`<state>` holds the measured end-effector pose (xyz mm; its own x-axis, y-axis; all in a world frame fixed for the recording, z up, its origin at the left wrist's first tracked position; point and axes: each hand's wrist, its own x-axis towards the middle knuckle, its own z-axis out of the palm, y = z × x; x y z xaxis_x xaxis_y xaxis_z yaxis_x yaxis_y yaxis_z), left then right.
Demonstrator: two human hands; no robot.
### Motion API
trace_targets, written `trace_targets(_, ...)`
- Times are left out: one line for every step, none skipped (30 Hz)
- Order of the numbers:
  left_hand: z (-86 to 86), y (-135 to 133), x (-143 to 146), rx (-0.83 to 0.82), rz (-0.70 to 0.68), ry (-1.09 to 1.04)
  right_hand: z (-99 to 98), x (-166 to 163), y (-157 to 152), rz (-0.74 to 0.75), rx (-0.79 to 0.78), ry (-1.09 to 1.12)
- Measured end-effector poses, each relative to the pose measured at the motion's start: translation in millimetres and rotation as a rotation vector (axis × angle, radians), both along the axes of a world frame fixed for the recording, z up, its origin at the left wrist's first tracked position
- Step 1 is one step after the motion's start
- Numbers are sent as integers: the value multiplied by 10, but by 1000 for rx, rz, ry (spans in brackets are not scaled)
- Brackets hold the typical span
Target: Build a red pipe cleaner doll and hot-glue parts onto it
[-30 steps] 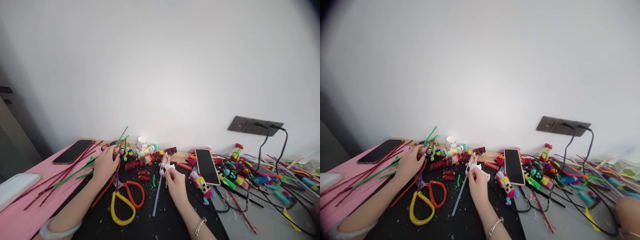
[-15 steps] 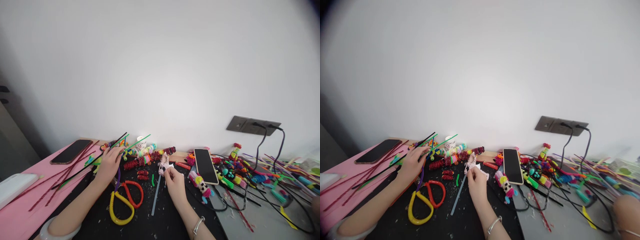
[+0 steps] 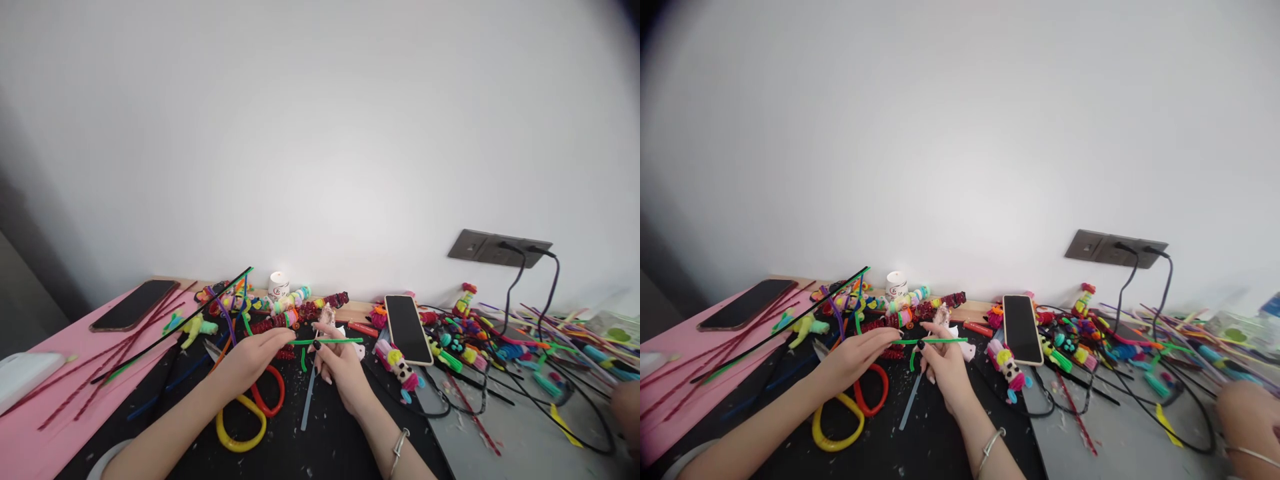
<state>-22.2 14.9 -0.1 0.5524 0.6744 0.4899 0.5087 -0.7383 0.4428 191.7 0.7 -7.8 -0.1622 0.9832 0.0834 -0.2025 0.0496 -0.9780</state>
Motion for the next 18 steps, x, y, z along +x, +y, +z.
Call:
trace_targets(-7, -9, 20, -2, -9, 4, 7, 4, -1, 8, -11, 44)
trace_targets(-17, -6, 28, 5, -1, 0, 9, 11, 3, 6, -21, 87)
trace_targets(-30, 8, 24, 18, 23, -13, 6, 20, 10, -6, -32, 130)
trace_targets(-44, 30, 11, 33, 54, -31, 0, 33, 21, -25, -48, 178)
trace_targets(-56, 58, -10, 55, 96, -57, -8, 47, 32, -49, -65, 233)
trace_targets(-66, 88, -35, 66, 133, -80, -15, 63, 45, -72, -84, 293)
trace_targets(-71, 118, -62, 70, 162, -96, -19, 80, 56, -91, -105, 353)
trace_targets(-73, 144, -87, 73, 207, -122, -20, 97, 65, -105, -126, 407)
trace_targets(-70, 165, -108, 67, 260, -161, -17, 113, 72, -114, -147, 453)
trace_targets(-65, 181, -125, 56, 304, -195, -12, 127, 78, -116, -165, 489)
trace_targets(-60, 192, -137, 41, 341, -226, -5, 140, 82, -116, -182, 516)
trace_targets(-56, 201, -145, 27, 368, -251, 4, 152, 86, -112, -199, 538)
trace_targets(-56, 208, -150, 13, 384, -266, 12, 163, 89, -108, -214, 559)
trace_targets(-60, 216, -154, 4, 396, -276, 20, 175, 93, -101, -229, 581)
trace_targets(-68, 225, -159, -1, 408, -283, 28, 189, 97, -91, -242, 602)
trace_targets(-79, 236, -165, -4, 418, -289, 37, 204, 101, -82, -252, 621)
trace_targets(-92, 249, -173, -8, 428, -295, 45, 222, 104, -75, -254, 637)
trace_targets(-104, 262, -182, -12, 438, -301, 55, 241, 107, -69, -246, 644)
